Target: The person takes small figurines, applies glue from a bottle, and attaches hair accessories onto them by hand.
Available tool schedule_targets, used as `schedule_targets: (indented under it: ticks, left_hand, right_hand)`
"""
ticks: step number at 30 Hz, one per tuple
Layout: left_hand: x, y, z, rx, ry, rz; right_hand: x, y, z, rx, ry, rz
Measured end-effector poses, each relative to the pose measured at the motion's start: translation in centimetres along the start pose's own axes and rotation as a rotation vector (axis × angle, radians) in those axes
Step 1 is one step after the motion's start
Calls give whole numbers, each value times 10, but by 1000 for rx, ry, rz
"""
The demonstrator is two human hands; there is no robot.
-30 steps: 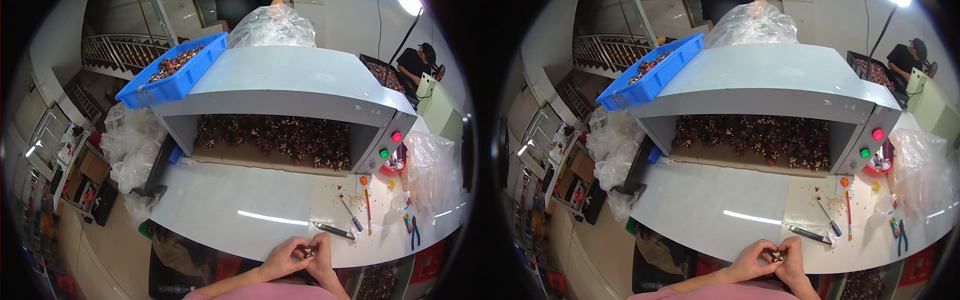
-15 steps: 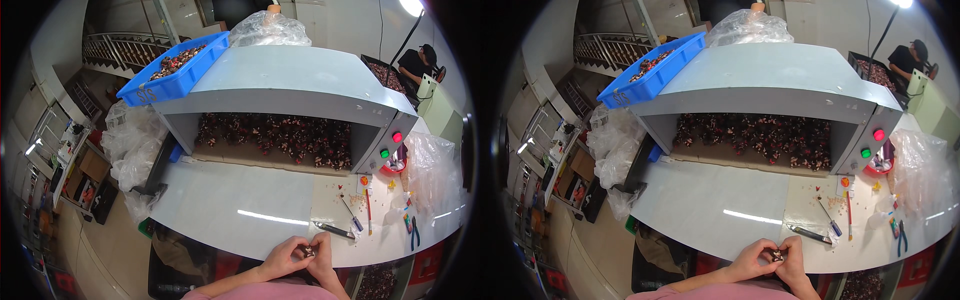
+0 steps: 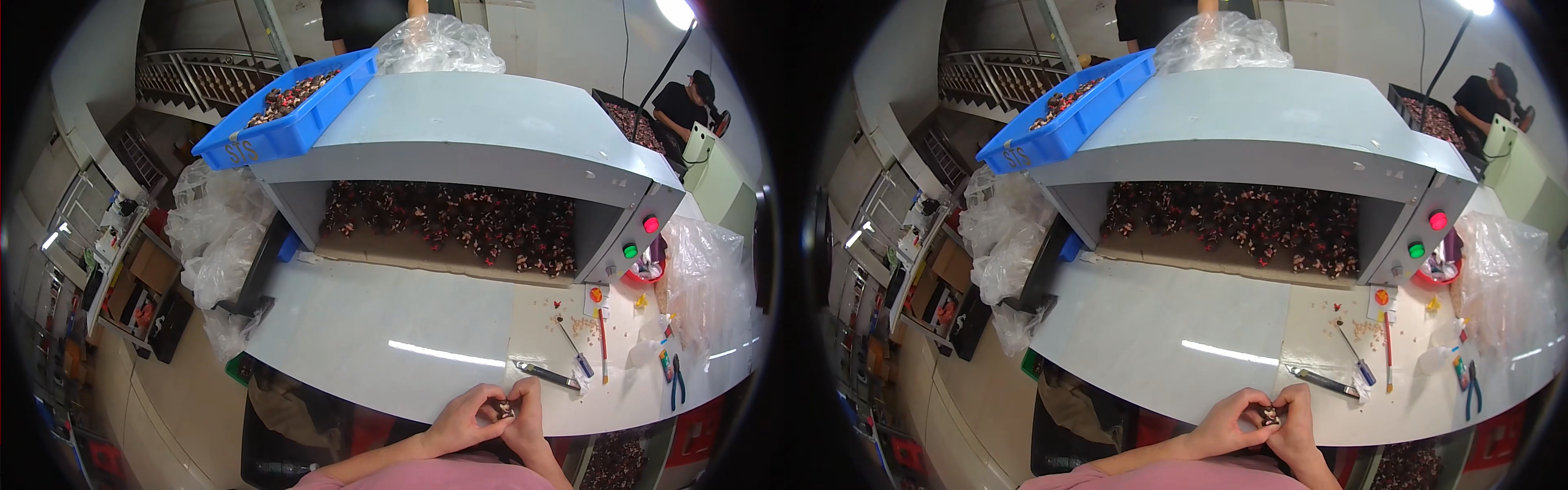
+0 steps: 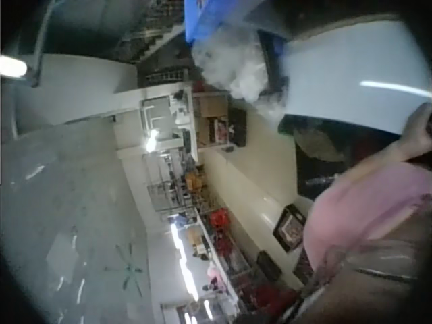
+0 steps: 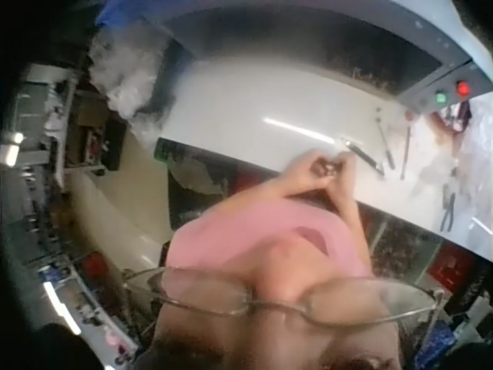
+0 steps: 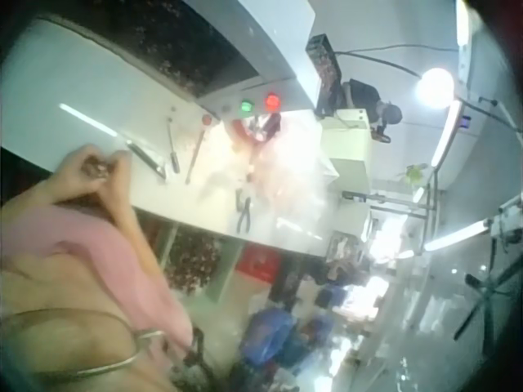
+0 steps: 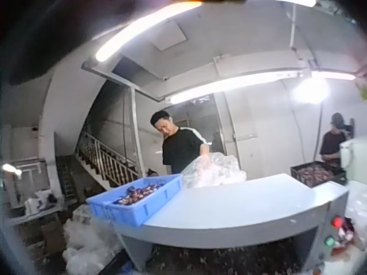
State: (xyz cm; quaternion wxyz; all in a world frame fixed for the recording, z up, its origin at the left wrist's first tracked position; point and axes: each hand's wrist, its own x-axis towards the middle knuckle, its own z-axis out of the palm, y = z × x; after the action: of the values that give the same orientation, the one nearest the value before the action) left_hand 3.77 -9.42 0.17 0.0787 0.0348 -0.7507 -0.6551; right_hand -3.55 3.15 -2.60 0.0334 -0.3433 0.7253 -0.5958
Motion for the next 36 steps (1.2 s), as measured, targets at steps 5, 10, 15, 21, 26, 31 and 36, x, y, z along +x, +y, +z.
schedule_targets:
  ticks: [5,10,15,21,26,31,36]
  left_hand:
    - [2,-2,1,2,-7,-1]
    - [1,-2,0,-21,-13,-9]
    - [2,-2,0,-22,-16,-12]
    - [3,-3,-1,-15,-12,-21]
    - [4,-2,-2,-12,-12,-28]
    - [0,-3,-2,-28,-10,-23]
    - [1,-4,0,-20,-12,-10]
  right_hand:
    - [2,-1,-1,-14,3,-13]
    - [3,-3,0,-1,-3,-14]
    - [-1,4,0,38,-5,16]
    - [2,4,0,-14,-8,-23]
    - [3,4,0,6,-1,-8]
    - [2,2,0,-47,-6,-52]
    - [1,2,-1,-50,1,-60]
